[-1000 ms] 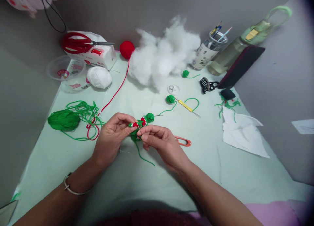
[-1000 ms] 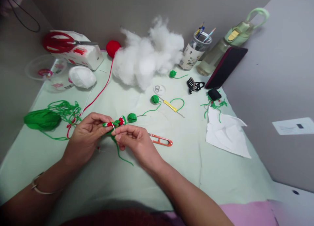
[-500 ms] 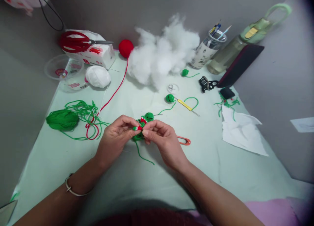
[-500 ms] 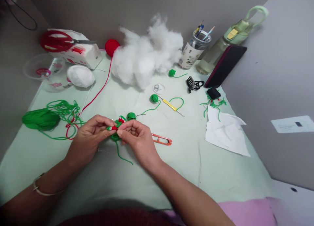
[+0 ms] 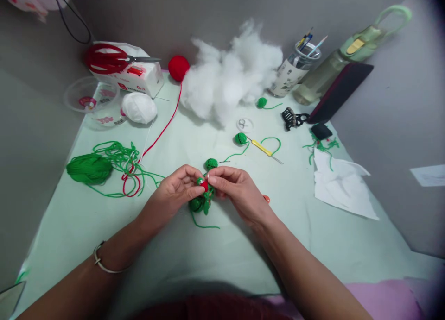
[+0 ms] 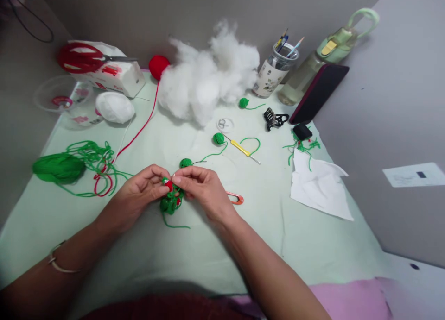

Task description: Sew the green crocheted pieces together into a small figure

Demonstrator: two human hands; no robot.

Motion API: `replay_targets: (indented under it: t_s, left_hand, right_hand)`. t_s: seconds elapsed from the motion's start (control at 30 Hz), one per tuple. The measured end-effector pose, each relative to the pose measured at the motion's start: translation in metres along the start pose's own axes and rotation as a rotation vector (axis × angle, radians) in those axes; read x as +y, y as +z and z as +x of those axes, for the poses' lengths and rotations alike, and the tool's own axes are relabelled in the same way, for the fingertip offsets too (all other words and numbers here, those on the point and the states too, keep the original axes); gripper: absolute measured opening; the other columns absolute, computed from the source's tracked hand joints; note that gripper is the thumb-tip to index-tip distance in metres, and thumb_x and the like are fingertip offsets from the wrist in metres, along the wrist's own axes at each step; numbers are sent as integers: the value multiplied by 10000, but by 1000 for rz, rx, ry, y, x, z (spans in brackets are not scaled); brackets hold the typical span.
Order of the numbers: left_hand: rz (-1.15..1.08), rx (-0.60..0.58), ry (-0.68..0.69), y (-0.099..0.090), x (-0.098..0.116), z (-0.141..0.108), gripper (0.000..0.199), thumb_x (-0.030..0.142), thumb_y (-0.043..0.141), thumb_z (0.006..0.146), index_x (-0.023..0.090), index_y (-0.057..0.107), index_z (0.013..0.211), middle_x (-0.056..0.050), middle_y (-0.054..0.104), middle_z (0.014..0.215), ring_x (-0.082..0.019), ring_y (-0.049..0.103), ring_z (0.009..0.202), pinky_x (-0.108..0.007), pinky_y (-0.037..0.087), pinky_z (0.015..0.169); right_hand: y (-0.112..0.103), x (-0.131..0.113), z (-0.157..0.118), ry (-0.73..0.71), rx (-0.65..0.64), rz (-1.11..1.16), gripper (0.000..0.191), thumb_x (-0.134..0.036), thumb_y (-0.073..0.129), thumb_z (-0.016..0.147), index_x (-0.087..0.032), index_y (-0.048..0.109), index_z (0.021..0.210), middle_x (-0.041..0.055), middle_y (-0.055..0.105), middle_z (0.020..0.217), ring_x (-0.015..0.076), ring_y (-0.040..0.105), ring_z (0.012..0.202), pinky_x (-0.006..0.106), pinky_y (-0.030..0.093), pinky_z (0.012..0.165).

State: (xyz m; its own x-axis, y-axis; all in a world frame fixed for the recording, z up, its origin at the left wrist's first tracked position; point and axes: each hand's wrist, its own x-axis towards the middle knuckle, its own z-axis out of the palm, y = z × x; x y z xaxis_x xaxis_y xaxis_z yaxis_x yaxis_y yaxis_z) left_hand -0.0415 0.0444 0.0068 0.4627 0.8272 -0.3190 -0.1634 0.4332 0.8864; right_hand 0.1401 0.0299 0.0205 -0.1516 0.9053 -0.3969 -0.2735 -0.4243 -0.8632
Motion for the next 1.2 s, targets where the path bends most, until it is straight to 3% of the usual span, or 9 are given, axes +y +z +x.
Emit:
replay_targets:
  t_s: [0.13,0.3,0.57,0.63,0.87,1.2]
  left_hand:
    - [11,-54,13,-1,0,-2,124,287,732,862,219,656,933,4,679,837,-137,649,814,-238,503,746]
    - [6,-129,0,-2,0,-1,110,288,677,913,209,614,955,-21,726,871,-144,675,815,-250,520,746]
    - [-62,-164,9,-3,-1,0,116,271,635,950,200,575,1018,-6,712,842,-128,680,804,-219,522,704]
    - [-46,-177,21,-3,-2,0,109,271,629,954,195,573,1007,-4,708,832,-122,674,786,-222,528,708]
    - [-9,-122,40,-6,-4,3,133,283,656,933,187,574,975,28,656,752,-134,700,780,-269,552,794]
    - [56,-81,32,-5,-3,3,152,285,698,904,198,593,972,34,639,795,-100,668,770,-205,528,723]
  right_hand:
    - [-1,-2,1,7,-25,8,263,-374,851,691,-153,714,729,-24,568,630,79,427,563,247,320,551]
    - [-3,1,6,-28,81,103,247,-363,811,732,-154,681,726,-41,533,590,73,415,536,243,328,548]
    - [-1,2,2,-17,-85,29,221,-355,811,761,-162,704,743,-15,607,656,105,538,591,262,388,610]
    - [0,3,1,-30,-72,35,192,-328,800,771,-162,706,747,-15,610,655,101,533,586,257,385,605]
    - [5,13,10,22,50,261,169,-266,816,698,-139,705,701,-15,594,655,68,456,569,220,353,571]
    - [10,14,5,-76,41,142,191,-307,795,723,-161,678,684,-28,545,611,89,443,559,250,350,567]
